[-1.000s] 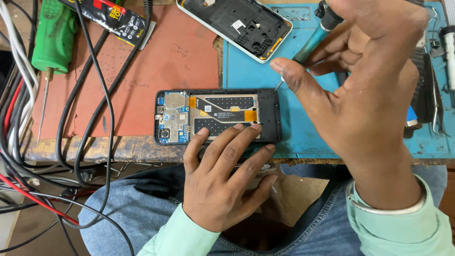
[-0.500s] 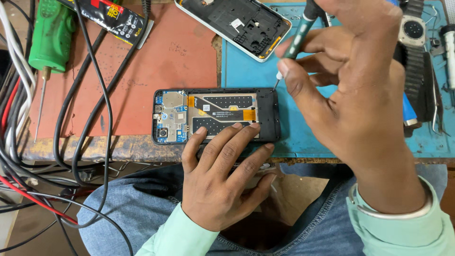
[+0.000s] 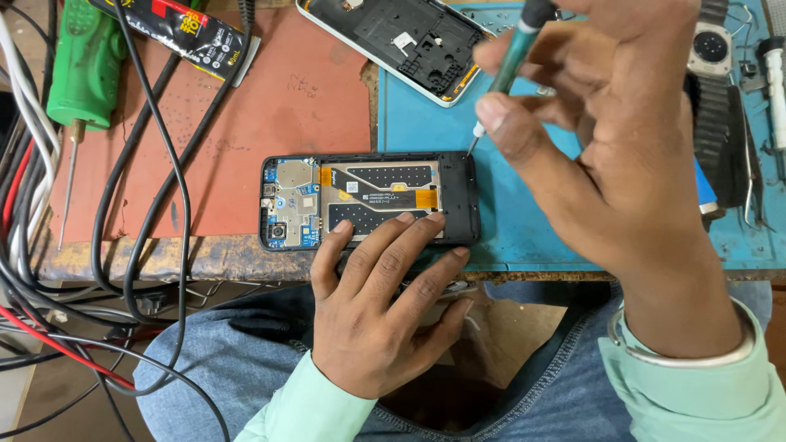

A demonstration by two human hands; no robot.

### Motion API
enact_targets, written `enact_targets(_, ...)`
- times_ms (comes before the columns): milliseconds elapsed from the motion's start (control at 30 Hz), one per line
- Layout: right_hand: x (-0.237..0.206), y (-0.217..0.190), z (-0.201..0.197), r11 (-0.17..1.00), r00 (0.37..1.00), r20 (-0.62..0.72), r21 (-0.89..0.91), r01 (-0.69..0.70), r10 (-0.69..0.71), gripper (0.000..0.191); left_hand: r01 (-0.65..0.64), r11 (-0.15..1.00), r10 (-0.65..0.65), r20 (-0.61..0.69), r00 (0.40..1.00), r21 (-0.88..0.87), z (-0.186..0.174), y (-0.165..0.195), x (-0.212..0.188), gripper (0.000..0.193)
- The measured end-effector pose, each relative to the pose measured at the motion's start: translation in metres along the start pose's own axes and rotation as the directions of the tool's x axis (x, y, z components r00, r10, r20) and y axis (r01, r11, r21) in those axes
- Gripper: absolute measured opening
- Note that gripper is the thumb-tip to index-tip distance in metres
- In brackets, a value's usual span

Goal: The person uses a screwdriver to remove screws from the back of a disassembled smartphone. After removing the screws, the person lifts off a black metal shielding plate from the phone's internal assembly.

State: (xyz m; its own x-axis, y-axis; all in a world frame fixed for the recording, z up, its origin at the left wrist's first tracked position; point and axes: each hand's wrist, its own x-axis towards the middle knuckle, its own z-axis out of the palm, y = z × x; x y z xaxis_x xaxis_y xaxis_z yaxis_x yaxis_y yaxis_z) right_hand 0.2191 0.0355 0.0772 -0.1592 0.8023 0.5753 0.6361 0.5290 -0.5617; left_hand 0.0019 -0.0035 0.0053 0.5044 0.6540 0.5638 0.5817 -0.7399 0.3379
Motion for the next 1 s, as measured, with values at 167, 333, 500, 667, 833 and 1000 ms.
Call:
enact_targets(167,-0.007,-0.001,0.008,0.993,0.991,-0.073,-0.046,0.104,-0.108,0.045,-0.002,1.000,0.002,0.004,1.000,-0.001,-0.001,0.000,0.000,0.045)
enact_targets(333,-0.008,0.009,0.002,0.999,0.994,-0.099,-0.034,0.036,-0.039,0.049,-0.009,1.000,0.009,-0.004,1.000,-0.005,0.000,-0.001,0.001,0.045)
enact_targets(500,-0.012,0.007,0.000,1.000,0.998,-0.064,0.020,-0.024,0.025,0.053,0.003,1.000,-0.003,0.002,1.000,-0.010,0.000,0.000,0.000,0.044)
enact_targets(667,-0.007,0.007,0.005,0.976,0.983,-0.085,-0.159,0.146,-0.161,0.061,0.002,1.000,-0.002,-0.002,1.000,-0.002,0.000,0.000,0.002,0.044)
enact_targets(833,-0.009,0.001,0.002,0.983,0.992,-0.056,-0.147,0.105,-0.115,0.063,0.007,1.000,-0.007,0.002,1.000,-0.003,0.000,0.001,0.000,0.045)
enact_targets(1000,-0.004,0.006,0.001,0.997,0.987,-0.142,0.022,-0.073,0.075,0.071,0.001,1.000,-0.001,-0.002,1.000,-0.007,0.000,0.000,0.001,0.044)
